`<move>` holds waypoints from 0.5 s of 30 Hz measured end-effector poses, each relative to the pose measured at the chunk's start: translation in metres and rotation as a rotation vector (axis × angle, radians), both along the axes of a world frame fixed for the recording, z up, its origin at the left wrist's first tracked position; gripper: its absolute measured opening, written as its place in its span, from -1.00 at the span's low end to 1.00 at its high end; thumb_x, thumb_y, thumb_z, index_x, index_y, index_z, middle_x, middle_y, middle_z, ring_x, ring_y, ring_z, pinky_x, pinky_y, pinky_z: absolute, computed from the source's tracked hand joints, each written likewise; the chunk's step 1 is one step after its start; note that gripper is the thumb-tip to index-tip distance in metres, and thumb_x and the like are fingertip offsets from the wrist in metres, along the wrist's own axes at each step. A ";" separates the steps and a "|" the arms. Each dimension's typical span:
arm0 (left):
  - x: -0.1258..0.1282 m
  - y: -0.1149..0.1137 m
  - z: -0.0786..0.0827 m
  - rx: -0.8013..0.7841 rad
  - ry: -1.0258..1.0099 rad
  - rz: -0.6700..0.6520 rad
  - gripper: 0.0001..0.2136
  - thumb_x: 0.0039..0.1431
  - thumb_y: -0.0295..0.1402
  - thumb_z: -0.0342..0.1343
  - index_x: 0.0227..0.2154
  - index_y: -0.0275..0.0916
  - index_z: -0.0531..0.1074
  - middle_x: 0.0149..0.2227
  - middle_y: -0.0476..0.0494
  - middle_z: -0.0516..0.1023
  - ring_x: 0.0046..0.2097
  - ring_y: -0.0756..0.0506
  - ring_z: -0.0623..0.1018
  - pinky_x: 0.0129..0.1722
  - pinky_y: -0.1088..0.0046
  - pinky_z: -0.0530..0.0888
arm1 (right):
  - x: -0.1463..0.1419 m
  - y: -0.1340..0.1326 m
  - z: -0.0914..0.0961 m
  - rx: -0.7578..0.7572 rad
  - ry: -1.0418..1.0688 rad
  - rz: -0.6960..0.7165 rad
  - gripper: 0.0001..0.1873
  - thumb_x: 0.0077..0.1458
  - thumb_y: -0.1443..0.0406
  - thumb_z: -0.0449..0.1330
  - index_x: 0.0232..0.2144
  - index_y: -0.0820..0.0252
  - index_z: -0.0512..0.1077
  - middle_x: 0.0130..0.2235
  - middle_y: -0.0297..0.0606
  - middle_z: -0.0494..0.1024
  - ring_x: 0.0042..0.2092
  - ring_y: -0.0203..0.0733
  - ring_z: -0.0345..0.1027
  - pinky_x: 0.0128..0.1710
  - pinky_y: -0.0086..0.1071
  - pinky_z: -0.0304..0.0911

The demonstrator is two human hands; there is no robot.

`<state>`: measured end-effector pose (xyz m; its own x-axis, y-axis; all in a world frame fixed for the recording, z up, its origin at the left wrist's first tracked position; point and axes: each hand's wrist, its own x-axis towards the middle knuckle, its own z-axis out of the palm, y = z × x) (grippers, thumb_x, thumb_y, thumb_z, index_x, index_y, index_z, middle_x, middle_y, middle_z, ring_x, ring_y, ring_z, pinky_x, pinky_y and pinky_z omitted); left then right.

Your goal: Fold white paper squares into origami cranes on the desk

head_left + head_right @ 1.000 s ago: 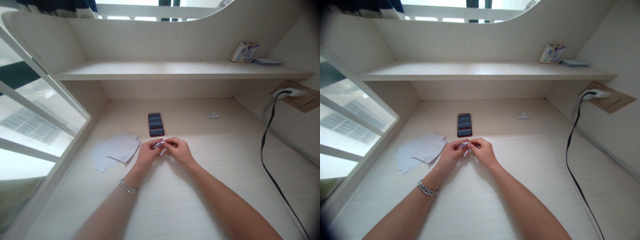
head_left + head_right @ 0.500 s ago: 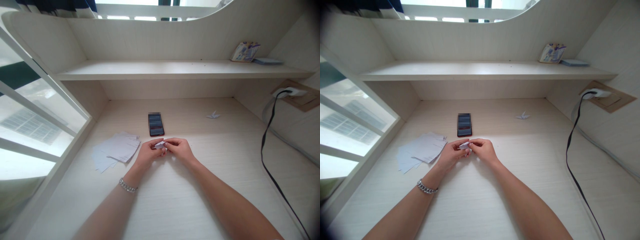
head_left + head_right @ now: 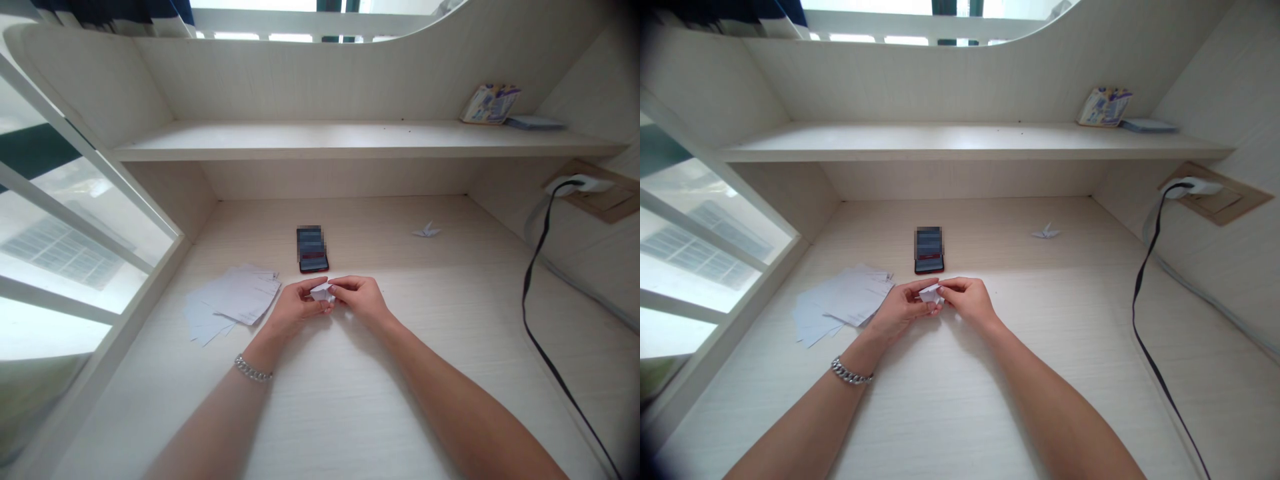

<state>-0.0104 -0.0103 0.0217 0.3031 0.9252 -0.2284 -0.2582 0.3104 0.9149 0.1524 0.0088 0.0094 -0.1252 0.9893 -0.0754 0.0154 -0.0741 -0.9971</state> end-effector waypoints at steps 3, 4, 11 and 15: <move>0.001 0.000 0.002 -0.017 -0.040 0.004 -0.40 -0.21 -0.45 0.31 0.01 -0.36 0.35 -0.32 -0.25 0.56 -0.32 -0.07 0.54 -0.18 0.28 0.45 | 0.000 0.000 0.000 0.000 -0.008 0.008 -0.70 -0.16 0.20 0.29 -0.34 0.27 0.56 -0.48 -0.18 0.54 -0.51 -0.28 0.29 -0.51 -0.39 0.18; 0.002 0.000 0.002 -0.018 -0.045 0.012 -0.41 -0.21 -0.45 0.30 0.00 -0.36 0.36 -0.33 -0.24 0.56 -0.33 -0.07 0.54 -0.18 0.28 0.45 | 0.000 0.000 0.000 0.003 -0.013 0.011 -0.70 -0.16 0.20 0.29 -0.34 0.27 0.56 -0.48 -0.18 0.53 -0.51 -0.29 0.29 -0.51 -0.39 0.17; 0.005 0.002 -0.001 0.016 0.005 0.034 -0.46 -0.19 -0.45 0.30 -0.05 -0.39 0.39 -0.42 -0.19 0.53 -0.40 -0.03 0.50 -0.29 0.36 0.43 | 0.003 0.001 -0.002 0.014 0.001 0.036 -0.64 -0.19 0.18 0.30 -0.32 0.29 0.56 -0.47 -0.16 0.55 -0.49 -0.26 0.31 -0.47 -0.36 0.21; 0.006 0.003 0.000 0.001 -0.048 0.058 -0.53 -0.18 -0.44 0.29 -0.10 -0.40 0.42 -0.39 -0.20 0.53 -0.42 -0.02 0.48 -0.34 0.38 0.41 | 0.004 0.002 -0.001 -0.006 0.065 0.099 -0.59 -0.21 0.19 0.32 -0.25 0.27 0.54 -0.35 -0.12 0.58 -0.41 -0.22 0.37 -0.37 -0.32 0.26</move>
<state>-0.0045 -0.0074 0.0219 0.2596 0.9416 -0.2144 -0.3193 0.2932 0.9012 0.1561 0.0103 0.0081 -0.2269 0.9714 -0.0702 -0.0413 -0.0816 -0.9958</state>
